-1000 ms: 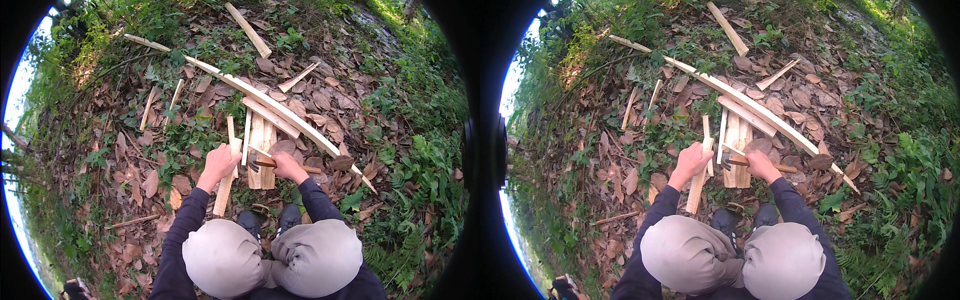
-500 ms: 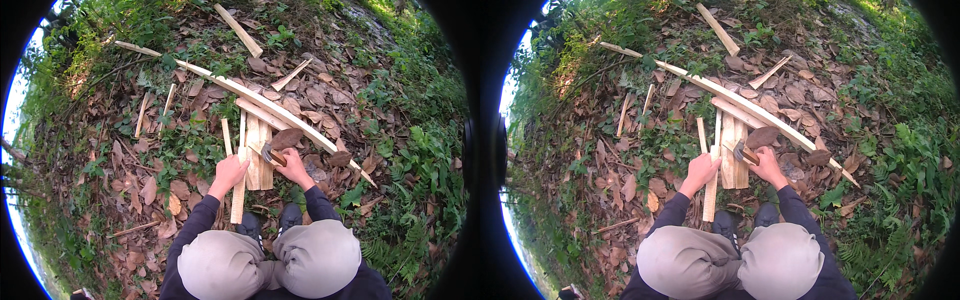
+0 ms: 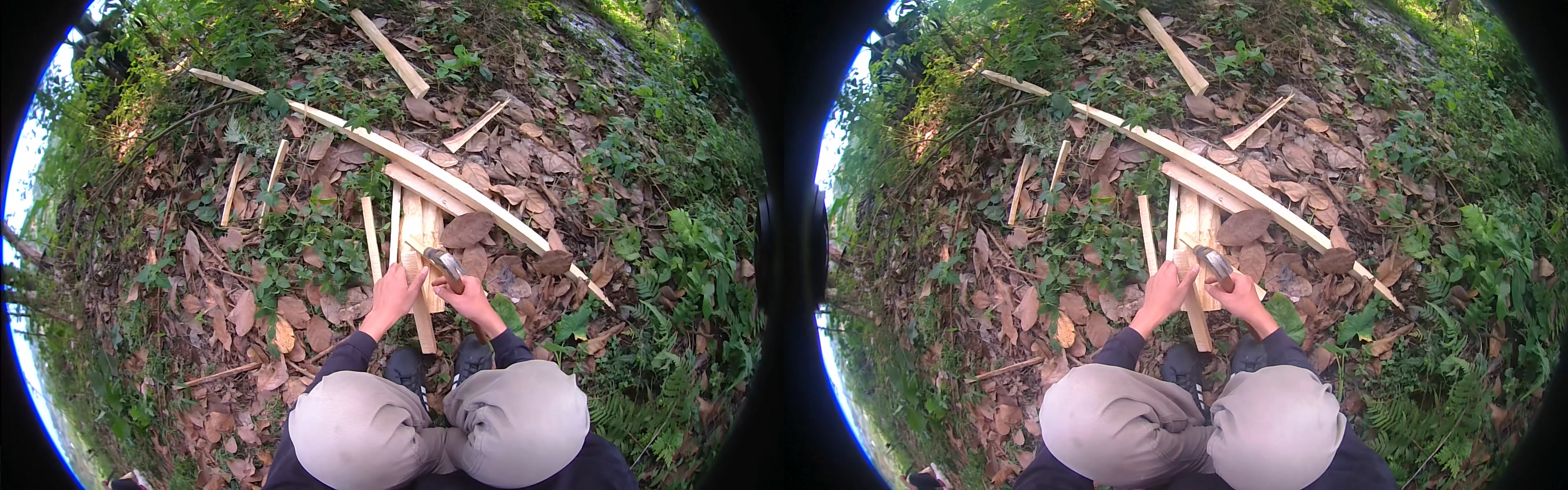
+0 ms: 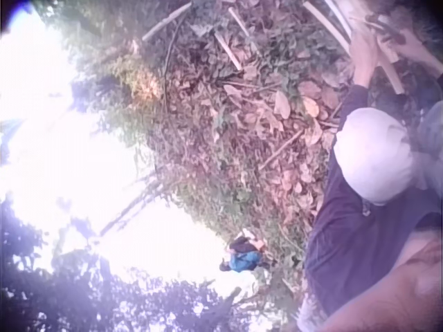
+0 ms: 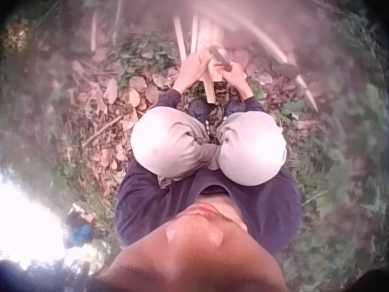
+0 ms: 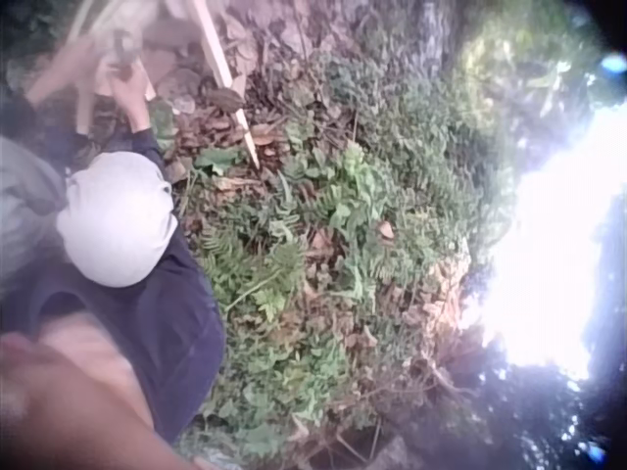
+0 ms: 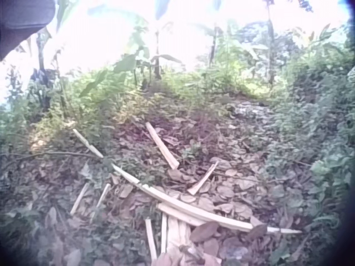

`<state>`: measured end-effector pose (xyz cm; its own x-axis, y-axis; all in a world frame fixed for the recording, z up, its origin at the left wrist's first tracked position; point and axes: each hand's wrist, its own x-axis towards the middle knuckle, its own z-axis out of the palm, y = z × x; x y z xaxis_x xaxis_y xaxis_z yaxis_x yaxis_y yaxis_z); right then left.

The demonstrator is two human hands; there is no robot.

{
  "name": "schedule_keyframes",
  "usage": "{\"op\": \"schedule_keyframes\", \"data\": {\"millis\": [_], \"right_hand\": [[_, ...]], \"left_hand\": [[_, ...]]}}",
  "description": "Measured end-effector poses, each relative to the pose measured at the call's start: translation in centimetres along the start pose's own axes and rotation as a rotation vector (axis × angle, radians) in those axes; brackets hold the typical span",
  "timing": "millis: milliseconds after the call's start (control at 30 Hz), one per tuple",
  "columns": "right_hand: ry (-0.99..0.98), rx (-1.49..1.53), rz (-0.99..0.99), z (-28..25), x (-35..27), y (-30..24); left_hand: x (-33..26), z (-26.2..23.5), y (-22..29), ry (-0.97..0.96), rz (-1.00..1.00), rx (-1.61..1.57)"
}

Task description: The person sits on the forest floor and uses a small axe to split thin wooden planks into smaller pieces. They repeatedly position a plank on a pile of wood and strike it with the axe to break it apart.

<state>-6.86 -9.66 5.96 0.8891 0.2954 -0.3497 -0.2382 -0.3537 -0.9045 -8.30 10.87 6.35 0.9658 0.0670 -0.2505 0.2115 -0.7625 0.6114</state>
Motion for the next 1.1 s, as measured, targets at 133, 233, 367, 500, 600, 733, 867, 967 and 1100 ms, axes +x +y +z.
{"op": "schedule_keyframes", "data": {"millis": [133,233,367,500,600,733,867,967,1100], "right_hand": [[0.192,-0.279,-0.081,-1.3,2.0,-0.6],[0.254,-0.418,-0.188,-1.4,4.0,0.6],[0.319,-0.409,-0.373,-1.0,6.2,3.2],[0.195,-0.404,-0.315,1.4,7.3,1.8],[0.23,-0.369,-0.324,1.4,8.0,3.3],[0.192,-0.351,-0.337,0.6,7.1,2.4],[0.129,-0.354,-0.264,-0.7,6.7,1.0],[0.097,-0.287,-0.16,-1.5,6.1,0.0],[0.125,-0.306,-0.234,-2.3,6.0,-0.4]], "left_hand": [[-0.2,0.3,-1.6,-0.092,-0.087,0.075],[0.4,1.5,-4.0,-0.087,-0.102,0.097],[1.3,2.6,-3.5,-0.149,-0.078,0.116],[1.0,2.3,-4.4,-0.116,-0.038,0.164],[1.1,1.7,-3.4,-0.153,-0.022,0.17],[0.6,0.9,-3.9,-0.166,-0.106,0.042],[0.1,0.7,-6.2,-0.028,-0.234,-0.247],[0.1,-0.1,-6.4,-0.065,-0.273,-0.257],[1.2,0.1,-5.2,-0.025,-0.167,-0.202]]}}
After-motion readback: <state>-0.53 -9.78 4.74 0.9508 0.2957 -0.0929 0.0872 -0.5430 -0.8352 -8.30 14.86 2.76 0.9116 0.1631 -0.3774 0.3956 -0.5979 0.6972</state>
